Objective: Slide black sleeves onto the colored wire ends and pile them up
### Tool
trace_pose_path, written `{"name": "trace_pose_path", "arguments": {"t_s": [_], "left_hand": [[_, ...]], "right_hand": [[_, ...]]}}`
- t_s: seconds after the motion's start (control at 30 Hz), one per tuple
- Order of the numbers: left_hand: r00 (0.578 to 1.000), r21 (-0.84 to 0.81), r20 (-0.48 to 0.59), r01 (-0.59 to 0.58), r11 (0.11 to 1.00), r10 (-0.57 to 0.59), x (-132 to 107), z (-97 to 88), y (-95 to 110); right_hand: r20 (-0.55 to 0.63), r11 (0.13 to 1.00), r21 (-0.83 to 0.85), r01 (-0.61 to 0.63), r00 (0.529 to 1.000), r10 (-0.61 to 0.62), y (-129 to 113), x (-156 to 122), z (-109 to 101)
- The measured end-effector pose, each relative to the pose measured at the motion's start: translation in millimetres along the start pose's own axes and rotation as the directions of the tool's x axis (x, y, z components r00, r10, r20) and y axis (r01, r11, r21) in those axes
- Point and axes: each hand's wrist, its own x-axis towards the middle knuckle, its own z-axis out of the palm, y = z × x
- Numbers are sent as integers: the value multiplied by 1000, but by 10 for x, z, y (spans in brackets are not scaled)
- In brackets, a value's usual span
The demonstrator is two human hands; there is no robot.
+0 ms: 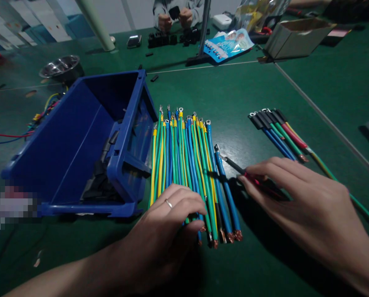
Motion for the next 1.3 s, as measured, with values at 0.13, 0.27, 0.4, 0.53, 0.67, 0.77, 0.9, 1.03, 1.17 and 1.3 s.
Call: {"name": "trace_pose_path", "arguments": {"t_s": [0.13,0.27,0.4,0.53,0.67,0.77,0.9,1.03,1.17,1.3], "left_hand": [[989,186,146,-9,983,-18,31,-52,25],[969,303,244,-46,952,-30,32,-53,23],[977,312,213,-41,949,-28,1,-30,8],[983,322,183,-67,945,7,-25,-15,-4],[986,361,164,-67,930,8,-9,-13,18],[987,373,157,-71,925,13,18,-10,50],[986,419,162,-100,902,34,35,9,66],[982,443,187,-83,893,-2,20,26,57],[980,462,196,-63,884,-32,4,36,71],[974,484,221,-66,873,-49,11,38,97]], "right_hand": [[78,980,-111,-166,982,175,45,-23,18],[123,966,-146,-213,965,231,72,-14,56],[158,978,-99,-181,968,195,64,-3,75],[165,983,-54,-174,970,181,27,-16,68],[218,995,-45,-91,971,99,-13,-39,59],[207,998,-57,5,978,7,-29,-49,62],[207,996,-66,53,978,-38,-31,-57,75],[231,997,-33,67,971,-57,-20,-79,83],[264,999,10,36,964,-37,-13,-92,78],[271,999,33,26,962,-34,-21,-86,68]]}}
